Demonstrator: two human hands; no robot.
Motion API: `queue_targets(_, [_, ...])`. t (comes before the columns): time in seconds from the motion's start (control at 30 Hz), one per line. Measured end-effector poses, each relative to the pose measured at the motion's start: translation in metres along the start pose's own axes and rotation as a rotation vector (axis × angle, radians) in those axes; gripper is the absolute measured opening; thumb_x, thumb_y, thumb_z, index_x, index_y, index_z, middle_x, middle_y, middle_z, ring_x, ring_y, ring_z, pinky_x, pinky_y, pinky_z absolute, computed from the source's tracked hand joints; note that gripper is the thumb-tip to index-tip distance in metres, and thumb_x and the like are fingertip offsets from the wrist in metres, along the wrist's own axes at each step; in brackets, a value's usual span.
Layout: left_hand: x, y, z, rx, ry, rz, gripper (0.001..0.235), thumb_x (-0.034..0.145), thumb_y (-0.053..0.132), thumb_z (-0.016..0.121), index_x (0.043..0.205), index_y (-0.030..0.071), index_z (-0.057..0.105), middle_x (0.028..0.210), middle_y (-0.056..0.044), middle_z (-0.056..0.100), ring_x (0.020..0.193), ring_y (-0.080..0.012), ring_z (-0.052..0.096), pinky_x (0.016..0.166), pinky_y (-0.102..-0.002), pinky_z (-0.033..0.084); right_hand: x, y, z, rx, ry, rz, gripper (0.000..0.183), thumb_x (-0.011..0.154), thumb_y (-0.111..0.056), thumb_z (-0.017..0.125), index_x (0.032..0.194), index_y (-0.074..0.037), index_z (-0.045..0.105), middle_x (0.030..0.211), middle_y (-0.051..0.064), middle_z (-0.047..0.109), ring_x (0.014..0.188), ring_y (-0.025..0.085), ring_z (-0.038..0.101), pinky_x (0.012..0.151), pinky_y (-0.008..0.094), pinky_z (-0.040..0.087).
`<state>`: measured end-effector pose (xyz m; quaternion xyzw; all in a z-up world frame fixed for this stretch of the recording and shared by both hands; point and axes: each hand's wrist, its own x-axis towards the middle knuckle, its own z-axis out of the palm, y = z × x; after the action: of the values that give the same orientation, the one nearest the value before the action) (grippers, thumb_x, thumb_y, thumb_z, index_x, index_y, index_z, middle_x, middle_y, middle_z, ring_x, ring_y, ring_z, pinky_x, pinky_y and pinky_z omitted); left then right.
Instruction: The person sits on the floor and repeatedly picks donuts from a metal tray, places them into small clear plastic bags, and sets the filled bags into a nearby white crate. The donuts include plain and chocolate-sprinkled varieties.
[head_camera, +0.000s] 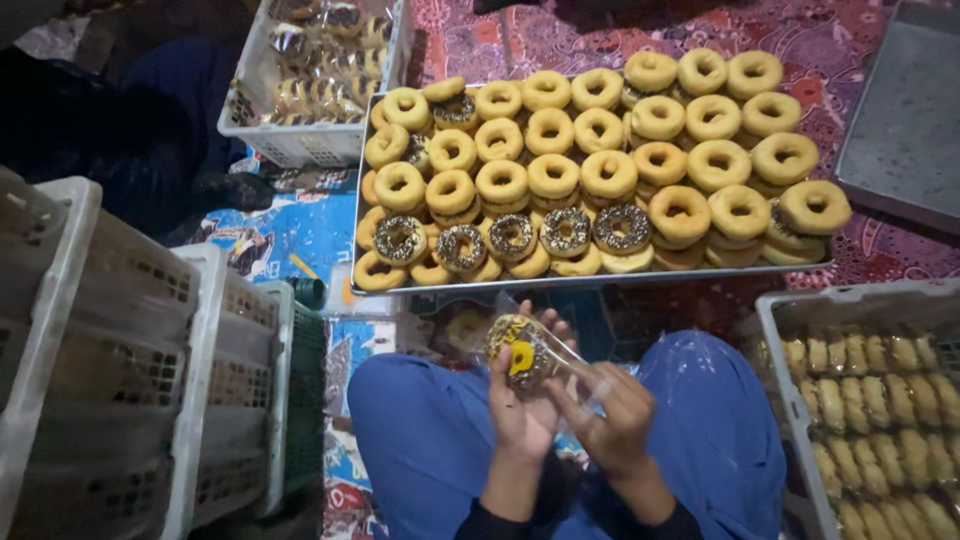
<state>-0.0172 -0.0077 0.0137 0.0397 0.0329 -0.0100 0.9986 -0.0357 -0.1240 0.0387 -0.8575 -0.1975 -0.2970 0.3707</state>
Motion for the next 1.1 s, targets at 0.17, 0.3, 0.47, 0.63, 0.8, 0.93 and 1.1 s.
queue_targets(0.17, [0.000, 0.019, -0.011, 0.114, 0.069, -0.121, 0.063, 0.096, 0.025, 0.056, 0.153, 0.006, 0.037, 0.148, -0.022, 0.052, 0.138, -0.0343, 0.052, 0.116, -0.048, 0.044, 0.008, 0.009, -0.022, -0.070, 0.096, -0.500, 0.030, 0.077, -0.021, 0.075, 0.106, -0.028, 0.077, 0.108, -0.003, 0.064, 0.098, 0.023, 0.062, 0.080, 0.046, 0.050])
queue_targets(0.3, [0.001, 0.015, -0.040, 0.484, 0.246, 0.031, 0.056, 0.096, 0.018, 0.056, 0.148, 0.006, 0.040, 0.144, -0.019, 0.056, 0.131, -0.0293, 0.057, 0.112, -0.043, 0.046, 0.009, 0.014, -0.030, 0.042, -0.114, -0.514, 0.035, 0.074, -0.017, 0.077, 0.109, -0.016, 0.076, 0.109, 0.000, 0.071, 0.098, 0.020, 0.071, 0.078, 0.038, 0.054])
queue_targets(0.47, [-0.028, 0.027, -0.063, 0.974, 0.051, -0.069, 0.045, 0.114, 0.028, 0.049, 0.115, -0.010, 0.075, 0.113, -0.020, 0.076, 0.107, -0.0214, 0.072, 0.099, -0.034, 0.054, 0.010, 0.011, -0.032, 0.393, -0.495, -0.001, 0.046, 0.076, -0.003, 0.079, 0.121, -0.005, 0.072, 0.097, 0.010, 0.070, 0.088, 0.024, 0.073, 0.075, 0.034, 0.060])
queue_targets(0.63, [-0.059, 0.032, -0.047, 1.457, -0.164, -0.079, 0.028, 0.087, 0.014, 0.074, 0.108, -0.005, 0.070, 0.095, -0.013, 0.076, 0.088, -0.0166, 0.072, 0.078, -0.030, 0.057, 0.016, 0.004, -0.040, 0.363, -0.411, 0.115, 0.037, 0.077, -0.007, 0.083, 0.111, -0.008, 0.070, 0.093, 0.004, 0.073, 0.084, 0.023, 0.074, 0.072, 0.032, 0.059])
queue_targets(0.8, [-0.053, 0.038, -0.013, 1.657, -0.317, -0.096, 0.018, 0.097, 0.013, 0.063, 0.097, -0.004, 0.068, 0.087, -0.017, 0.074, 0.079, -0.0267, 0.074, 0.071, -0.036, 0.056, 0.049, -0.008, -0.054, 0.191, -0.449, -0.220, 0.039, 0.071, -0.011, 0.078, 0.110, -0.008, 0.073, 0.098, 0.007, 0.069, 0.087, 0.026, 0.070, 0.073, 0.035, 0.058])
queue_targets(0.93, [-0.053, 0.053, 0.003, 1.736, -0.450, -0.180, 0.016, 0.097, 0.012, 0.060, 0.092, -0.003, 0.064, 0.084, -0.021, 0.068, 0.077, -0.0369, 0.069, 0.068, -0.043, 0.052, 0.075, -0.015, -0.063, 0.144, -0.545, -0.430, 0.037, 0.068, -0.015, 0.073, 0.104, -0.007, 0.072, 0.097, 0.006, 0.067, 0.093, 0.028, 0.067, 0.075, 0.038, 0.055])
queue_targets(1.1, [-0.054, 0.067, 0.015, 1.853, -0.543, -0.152, 0.020, 0.102, 0.013, 0.058, 0.094, -0.005, 0.064, 0.086, -0.024, 0.067, 0.080, -0.0400, 0.066, 0.069, -0.045, 0.050, 0.066, 0.002, -0.047, 0.301, -0.705, -0.450, 0.029, 0.074, -0.015, 0.078, 0.097, -0.002, 0.067, 0.093, 0.008, 0.062, 0.088, 0.029, 0.064, 0.075, 0.040, 0.054])
